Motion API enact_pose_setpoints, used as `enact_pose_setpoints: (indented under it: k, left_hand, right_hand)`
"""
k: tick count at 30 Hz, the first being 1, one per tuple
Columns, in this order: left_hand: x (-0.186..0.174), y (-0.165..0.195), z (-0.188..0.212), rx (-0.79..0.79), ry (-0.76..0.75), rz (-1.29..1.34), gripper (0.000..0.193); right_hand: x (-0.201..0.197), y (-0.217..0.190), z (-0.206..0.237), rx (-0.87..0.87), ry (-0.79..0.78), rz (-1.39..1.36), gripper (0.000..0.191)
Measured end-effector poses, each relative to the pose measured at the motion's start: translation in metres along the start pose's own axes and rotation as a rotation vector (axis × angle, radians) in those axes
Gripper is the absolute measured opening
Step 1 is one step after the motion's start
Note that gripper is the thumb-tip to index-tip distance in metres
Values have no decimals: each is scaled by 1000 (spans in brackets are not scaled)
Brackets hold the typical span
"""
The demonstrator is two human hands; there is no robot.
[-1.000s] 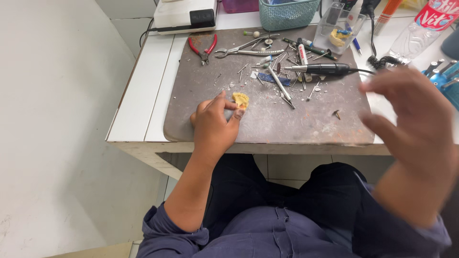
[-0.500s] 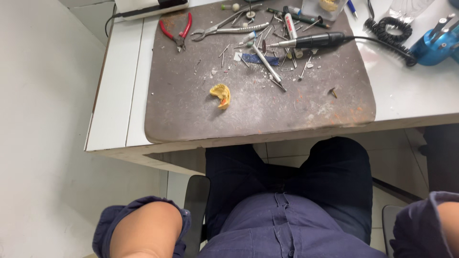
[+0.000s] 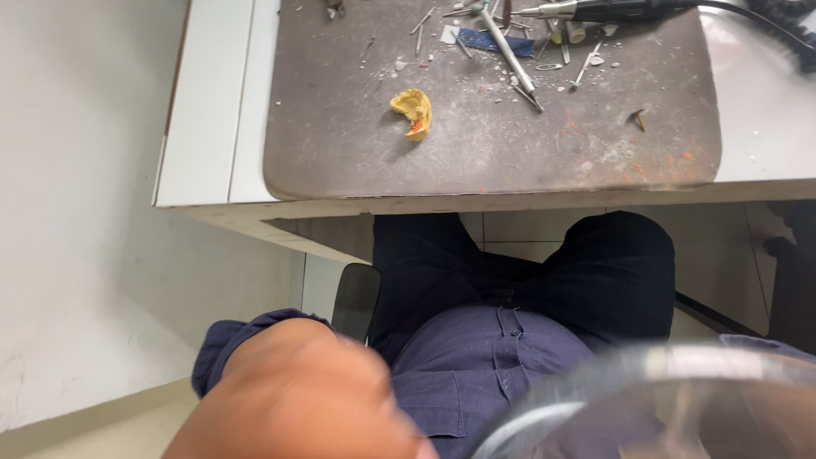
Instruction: The person uses a rotary grinding tool with a disc attachment to grind and shape a yellow dental prosthesis held in the left hand. The person then inspects the prosthesis, briefly compares it with a blue counterpart, and adjusts the rotary tool by changing its attachment.
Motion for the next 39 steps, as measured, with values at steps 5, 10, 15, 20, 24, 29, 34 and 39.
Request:
enact_pose_setpoints:
  k: [5,10,15,20,24,29,34,39]
  left_hand:
    - [5,-21,-5,12,35,-34,9]
    - [-19,-88,14,-107,47,-224,12]
    - [-68,-144,9,-129,60,-572,19]
    - [-104,-199,-10,-134,178,-673,11]
    - [-115,-225,-6,-178,265,-857,16]
    - [-115,-236,4,-366,304,-819,14]
    - [-116,-230,10,-340,250,-1006,39]
    - [-102,-187,17,68,256,-1134,46]
  right_hand:
    - [20,9,-29,25,3,32,46]
    - [42,23,-82,161,-74,137,48]
    - [50,30,-95,236,-242,353,58]
    - [53,37,-89,241,-408,725,43]
    - [72,52,-84,319,-552,760,29]
    - [129,68,-102,289,-674,955,40]
    - [207,104,-143,41,-942,939,70]
    - [242,148,-153,34,-1084,970,62]
Point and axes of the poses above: each hand's wrist, its own z-axis away from the middle knuckle, its own x-axis out of the palm, y = z × x, the point moved 6 cm from there along -z, towards the middle knuckle, and after that the axes turned 12 degrees about x, right-handed, at the moved point
